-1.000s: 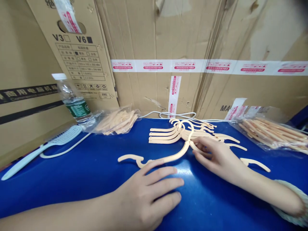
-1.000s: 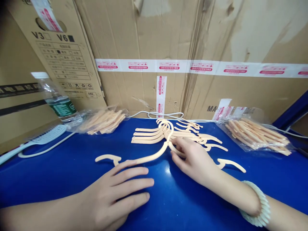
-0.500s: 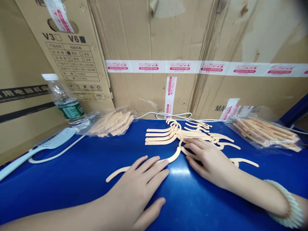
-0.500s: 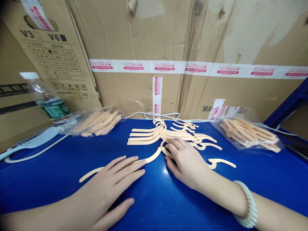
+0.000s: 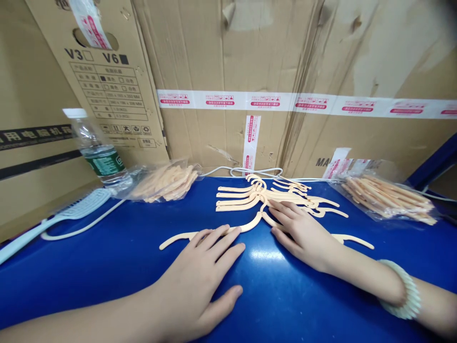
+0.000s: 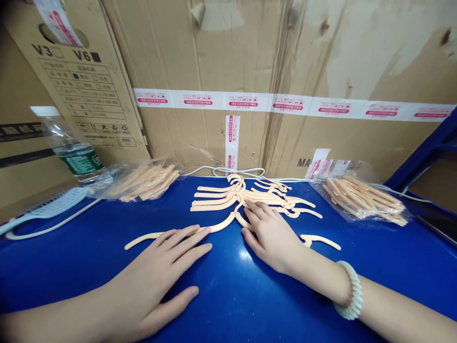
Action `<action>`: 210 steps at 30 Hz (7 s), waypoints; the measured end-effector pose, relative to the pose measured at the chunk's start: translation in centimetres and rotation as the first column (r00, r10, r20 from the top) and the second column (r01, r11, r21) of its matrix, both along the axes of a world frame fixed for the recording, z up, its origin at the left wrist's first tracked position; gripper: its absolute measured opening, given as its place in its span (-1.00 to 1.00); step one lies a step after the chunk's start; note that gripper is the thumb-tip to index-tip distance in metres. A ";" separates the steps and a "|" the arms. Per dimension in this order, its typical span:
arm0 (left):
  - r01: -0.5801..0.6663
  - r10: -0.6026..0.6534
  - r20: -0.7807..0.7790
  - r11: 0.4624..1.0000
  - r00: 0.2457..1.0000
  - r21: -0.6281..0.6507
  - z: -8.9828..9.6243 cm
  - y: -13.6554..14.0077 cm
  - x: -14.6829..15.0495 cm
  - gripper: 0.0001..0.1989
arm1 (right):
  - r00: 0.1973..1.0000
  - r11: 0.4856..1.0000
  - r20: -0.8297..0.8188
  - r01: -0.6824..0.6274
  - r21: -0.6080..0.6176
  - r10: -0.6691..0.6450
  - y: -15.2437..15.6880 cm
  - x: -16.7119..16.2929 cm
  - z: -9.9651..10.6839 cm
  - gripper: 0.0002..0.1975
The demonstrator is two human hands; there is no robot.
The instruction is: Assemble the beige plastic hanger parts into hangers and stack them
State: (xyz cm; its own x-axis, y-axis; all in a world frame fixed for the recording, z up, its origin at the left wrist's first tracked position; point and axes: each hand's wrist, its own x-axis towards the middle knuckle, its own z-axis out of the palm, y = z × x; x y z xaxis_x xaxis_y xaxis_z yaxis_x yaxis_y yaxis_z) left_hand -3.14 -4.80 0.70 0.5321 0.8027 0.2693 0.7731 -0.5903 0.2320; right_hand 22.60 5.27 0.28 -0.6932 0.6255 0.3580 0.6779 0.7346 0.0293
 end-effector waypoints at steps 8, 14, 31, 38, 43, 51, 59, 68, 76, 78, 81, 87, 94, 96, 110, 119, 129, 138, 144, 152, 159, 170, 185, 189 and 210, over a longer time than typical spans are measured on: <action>-0.003 0.005 0.114 1.000 0.993 -0.012 -0.5 0.1 0.0 -0.45 | 0.966 0.996 -0.249 -0.080 -0.030 0.070 1.5 1.0 1.8 -0.67; 0.158 -0.158 0.026 0.987 0.987 -0.009 0.5 0.3 -0.1 -0.50 | 0.922 0.970 -0.325 0.237 0.048 -0.209 6.4 6.4 3.7 -0.70; 0.277 -0.283 -0.161 0.959 0.946 -0.059 1.8 0.8 -0.2 -0.54 | 0.995 0.995 -0.041 0.088 -0.051 -0.090 9.4 9.4 2.0 -0.69; 0.292 -0.295 -0.192 0.955 0.936 -0.046 1.9 1.0 -0.2 -0.55 | 0.991 0.992 0.062 0.124 -0.012 -0.123 9.4 9.3 1.1 -0.69; 0.294 -0.296 -0.188 0.955 0.936 -0.041 1.8 0.9 -0.3 -0.54 | 0.983 0.991 0.131 0.129 0.020 -0.131 9.3 9.2 0.9 -0.67; 0.300 -0.303 -0.183 0.953 0.935 -0.044 1.8 0.9 -0.3 -0.55 | 0.973 0.988 0.180 0.127 0.085 -0.141 9.1 9.3 0.9 -0.58; 0.266 -0.267 -0.047 0.964 0.963 -0.017 0.8 0.6 -0.2 -0.55 | 1.000 0.988 0.019 0.006 0.152 -0.009 8.3 8.6 3.0 -0.62; 0.173 -0.059 0.347 0.935 0.936 -0.308 1.5 0.9 0.1 -0.64 | 0.871 0.938 -0.466 -0.278 -0.207 0.155 1.8 2.4 3.5 -0.72; 0.186 0.339 0.667 0.789 0.663 -0.586 1.3 2.7 0.4 -0.78 | 0.813 0.662 -0.538 -0.533 -0.528 0.225 -3.9 -1.5 3.6 -0.62; 0.183 0.391 0.691 0.778 0.609 -0.601 1.5 2.8 0.4 -0.78 | 0.817 0.653 -0.533 -0.529 -0.543 0.219 -4.1 -1.4 3.8 -0.63; 0.202 0.391 0.708 0.776 0.589 -0.597 1.6 2.7 0.5 -0.79 | 0.824 0.636 -0.519 -0.529 -0.562 0.226 -4.2 -1.3 3.9 -0.62; 0.228 0.287 0.693 0.803 0.661 -0.551 1.1 2.2 0.8 -0.83 | 0.828 0.639 -0.520 -0.519 -0.568 0.211 -4.3 -1.6 3.5 -0.67; 0.148 0.363 0.650 0.791 0.667 -0.594 1.1 2.2 0.6 -0.81 | 0.845 0.656 -0.444 -0.520 -0.547 0.299 -4.2 -1.4 4.3 -0.71; 0.127 0.395 0.666 0.795 0.633 -0.592 1.3 2.4 0.6 -0.80 | 0.851 0.767 -0.454 -0.471 -0.437 0.264 -2.7 -0.5 4.3 -0.74; 0.135 0.464 0.756 0.806 0.462 -0.577 0.8 2.8 0.5 -0.77 | 0.983 0.996 -0.171 -0.080 -0.046 0.071 5.6 4.3 1.0 -0.86; 0.057 0.457 0.785 0.849 0.419 -0.525 2.0 2.3 0.4 -0.77 | 0.949 0.999 -0.312 0.047 0.021 -0.038 5.2 4.3 1.4 -0.89; 0.020 0.456 0.790 0.861 0.410 -0.508 1.8 2.4 0.0 -0.81 | 0.844 0.991 -0.522 0.134 -0.020 -0.125 5.6 5.0 1.7 -0.80; -0.047 0.488 0.808 0.863 0.328 -0.502 1.8 2.7 -0.3 -0.76 | 0.748 0.981 -0.654 -0.018 -0.192 -0.114 5.7 5.3 2.4 -0.74; -0.003 0.478 0.835 0.868 0.272 -0.496 1.6 3.1 -0.7 -0.80 | 0.856 0.965 -0.516 -0.164 -0.206 0.035 4.6 5.0 3.4 -0.83; 0.155 0.468 0.867 0.857 0.169 -0.492 1.5 3.2 -0.8 -0.74 | 0.831 0.946 -0.524 -0.295 -0.135 0.185 4.3 5.2 3.3 -0.94; 0.363 0.501 0.862 0.792 0.075 -0.491 1.7 2.9 -0.6 -0.82 | 0.832 0.950 -0.498 -0.308 -0.051 0.243 3.9 5.0 3.3 -0.97; 0.460 0.535 0.844 0.743 0.028 -0.486 2.1 2.8 -0.7 -0.87 | 0.838 0.942 -0.431 -0.306 0.136 0.334 3.1 4.5 3.6 -0.84; 0.228 0.567 0.810 0.817 -0.153 -0.529 1.7 3.5 -0.8 -0.76 | 0.818 0.907 -0.397 -0.346 0.240 0.417 1.2 2.7 3.4 -0.77; 0.183 0.573 0.807 0.817 -0.144 -0.548 1.7 3.6 -0.9 -0.75 | 0.828 0.913 -0.392 -0.326 0.247 0.401 0.9 2.5 3.4 -0.79; 0.143 0.664 0.718 0.747 -0.210 -0.649 2.6 3.4 -0.4 -0.82 | 0.840 0.951 -0.533 -0.075 -0.301 -0.102 -0.1 1.6 3.4 -0.84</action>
State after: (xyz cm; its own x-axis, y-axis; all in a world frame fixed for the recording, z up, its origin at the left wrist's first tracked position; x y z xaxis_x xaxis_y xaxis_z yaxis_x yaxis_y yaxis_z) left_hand -3.55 -1.38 3.33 -0.2575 0.9438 -0.2072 -0.4712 0.0646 0.8797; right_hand 24.19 5.13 3.67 -0.4370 0.7704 0.4642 0.5300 0.6375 -0.5592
